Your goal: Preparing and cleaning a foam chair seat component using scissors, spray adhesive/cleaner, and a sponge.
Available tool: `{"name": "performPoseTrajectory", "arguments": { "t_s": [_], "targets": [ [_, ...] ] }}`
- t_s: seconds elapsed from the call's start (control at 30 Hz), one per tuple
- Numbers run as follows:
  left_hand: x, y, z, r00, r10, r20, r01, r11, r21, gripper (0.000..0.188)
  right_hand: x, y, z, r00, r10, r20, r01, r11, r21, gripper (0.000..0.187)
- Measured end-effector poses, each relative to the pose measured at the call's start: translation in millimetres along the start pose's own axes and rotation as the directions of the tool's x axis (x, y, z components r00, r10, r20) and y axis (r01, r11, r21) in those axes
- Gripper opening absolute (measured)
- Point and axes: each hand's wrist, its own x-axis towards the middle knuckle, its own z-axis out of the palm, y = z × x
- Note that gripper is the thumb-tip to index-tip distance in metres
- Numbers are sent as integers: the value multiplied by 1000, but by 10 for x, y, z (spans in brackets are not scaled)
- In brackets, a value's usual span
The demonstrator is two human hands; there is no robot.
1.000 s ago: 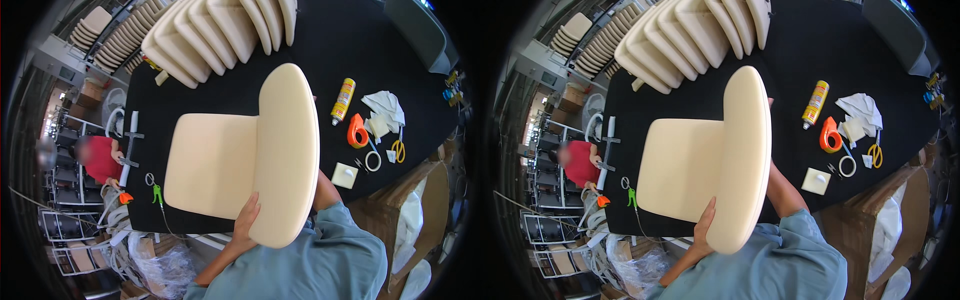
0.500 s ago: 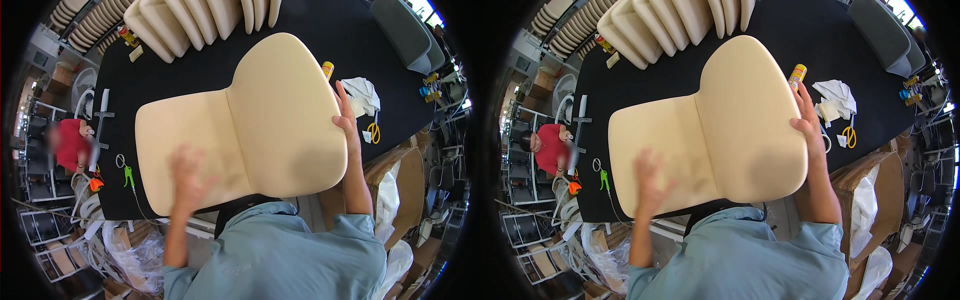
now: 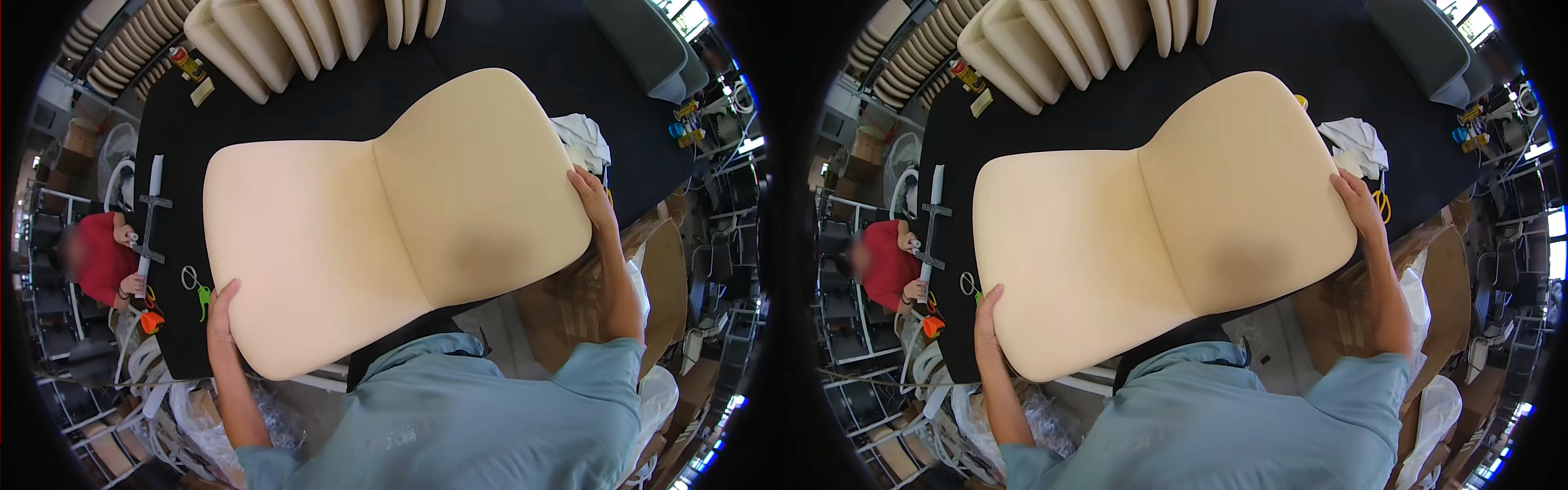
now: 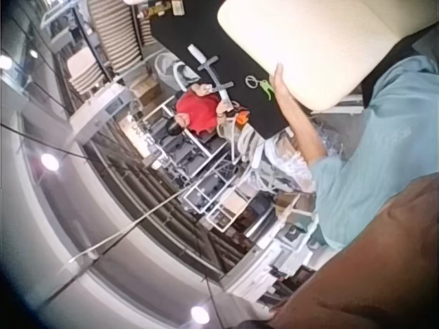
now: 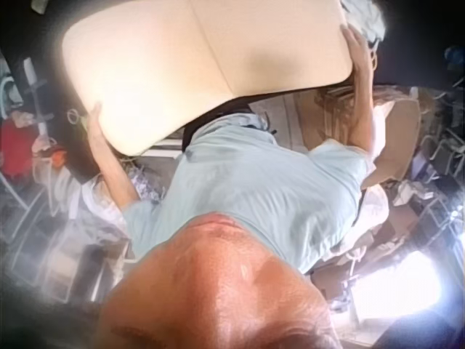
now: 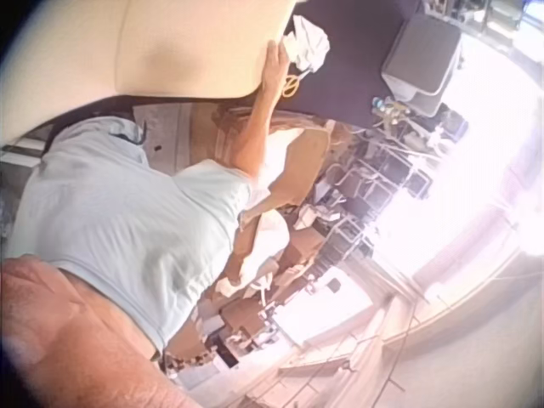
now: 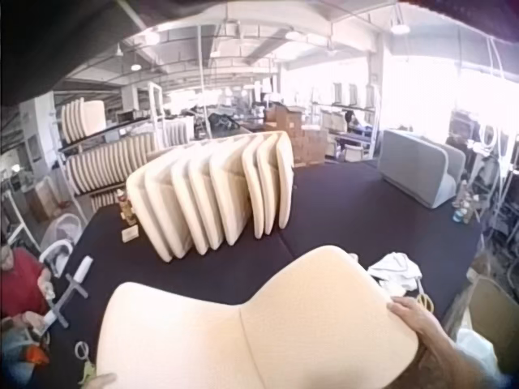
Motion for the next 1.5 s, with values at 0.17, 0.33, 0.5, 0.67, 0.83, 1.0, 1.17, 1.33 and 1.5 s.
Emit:
{"name": "performPoseTrajectory", "arguments": {
  "t_s": [0.17,0.33,0.5,0.67,0.83,1.0,1.17,1.33,1.5],
  "targets": [
    [-28,219,-388,987,142,74,-144,989,17,45,-82,-75,248,998,-31,52,38,989,-146,47],
    [-1023,497,-619,987,159,0,-158,985,70,48,-37,287,1077,986,39,163,-56,993,105,43],
    [-1463,1240,-407,935,190,-300,-167,981,102,50,229,961,2367,968,-168,189,151,983,100,63],
    [-1024,1185,-1033,919,335,-207,-241,894,379,54,-124,1352,2436,922,-363,134,383,908,-170,61],
    [-1131,1342,-719,909,381,-171,-255,831,495,55,-906,1469,1370,821,-57,-569,-12,993,-117,43],
    [-1147,1368,-672,892,385,-236,-202,808,554,55,-1110,2174,860,681,36,-731,-470,787,-400,52],
    [-1173,1129,-938,887,410,-213,-278,842,462,57,-940,2336,1003,724,-83,-685,-315,843,-436,38],
    [-1224,1132,-581,863,449,-233,-348,861,372,53,-564,1847,1138,817,169,-551,126,880,458,32],
    [-1260,1177,-416,861,448,-239,-322,846,424,52,235,699,1994,937,-150,-315,283,855,435,41]
  ]
}}
